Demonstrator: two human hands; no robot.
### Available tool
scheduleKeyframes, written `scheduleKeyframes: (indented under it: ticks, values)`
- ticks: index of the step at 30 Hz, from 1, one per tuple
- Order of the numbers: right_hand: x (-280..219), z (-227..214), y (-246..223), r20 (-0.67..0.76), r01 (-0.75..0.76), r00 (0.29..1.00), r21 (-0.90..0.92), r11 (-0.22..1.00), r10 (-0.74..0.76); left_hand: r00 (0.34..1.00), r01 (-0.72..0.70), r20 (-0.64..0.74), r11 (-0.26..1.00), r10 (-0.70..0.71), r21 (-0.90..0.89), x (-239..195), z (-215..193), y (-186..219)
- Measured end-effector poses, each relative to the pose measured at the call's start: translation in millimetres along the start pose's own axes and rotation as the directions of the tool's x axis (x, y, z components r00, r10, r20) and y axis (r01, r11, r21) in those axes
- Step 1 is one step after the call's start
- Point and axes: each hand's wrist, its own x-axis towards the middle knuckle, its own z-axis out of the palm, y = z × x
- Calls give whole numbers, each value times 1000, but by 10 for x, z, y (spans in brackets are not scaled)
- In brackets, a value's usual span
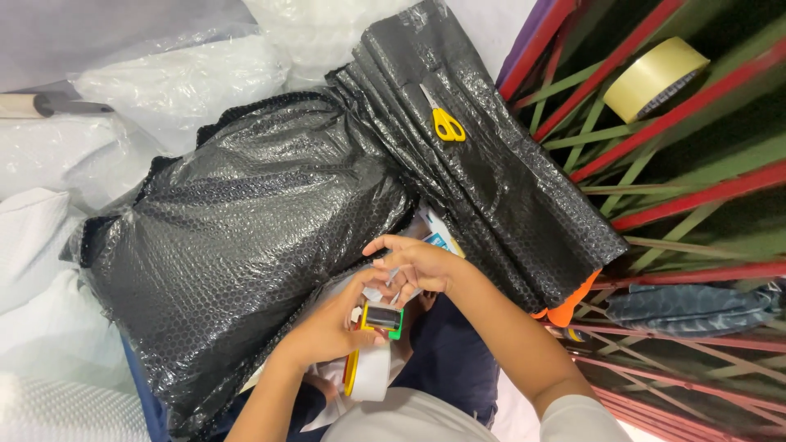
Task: Wrapping a pillow in black bubble wrap, securing it with tape, and cleaning a foam pillow with a lint roller.
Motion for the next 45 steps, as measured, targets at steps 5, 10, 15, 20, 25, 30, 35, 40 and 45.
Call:
scheduleKeyframes:
  ticks: [5,10,15,20,25,30,35,40,45]
  values:
    - [32,-29,2,19,-8,1000,5,1000,8,992,-113,-48,992,116,64,-4,9,-93]
    - [50,-6,-9,39,-19,999,3,1000,19,997,-53,-57,996,57,73,-52,-11,-7]
    - [64,-59,-134,20,46,998,231,972,-52,993,-100,-46,983,108,155,-82,-4,20]
    - [-111,-119,-517,-518,347,675,-405,846,-525,991,32,-132,987,-12,155,-166,-66,213]
    - [134,-1101,-908,-474,-200,-40,-858,472,-879,943,54,-331,998,-41,29,-307,-227,535]
    - [618,-2175,-1155,-703,-503,159,-662,556,-693,878,6,-478,1000,-1,8,-397,-457,595]
    - [568,-1982,-1118,-669,-473,172,-700,535,-723,838,-34,-544,999,49,37,-491,-580,608]
    - [433,-1637,-1194,-665,-437,216,-721,538,-715,828,-68,-554,997,81,43,-501,-592,572]
    - [535,-1780,-1327,-715,-480,192,-666,571,-673,832,-45,-551,998,61,44,-534,-568,620]
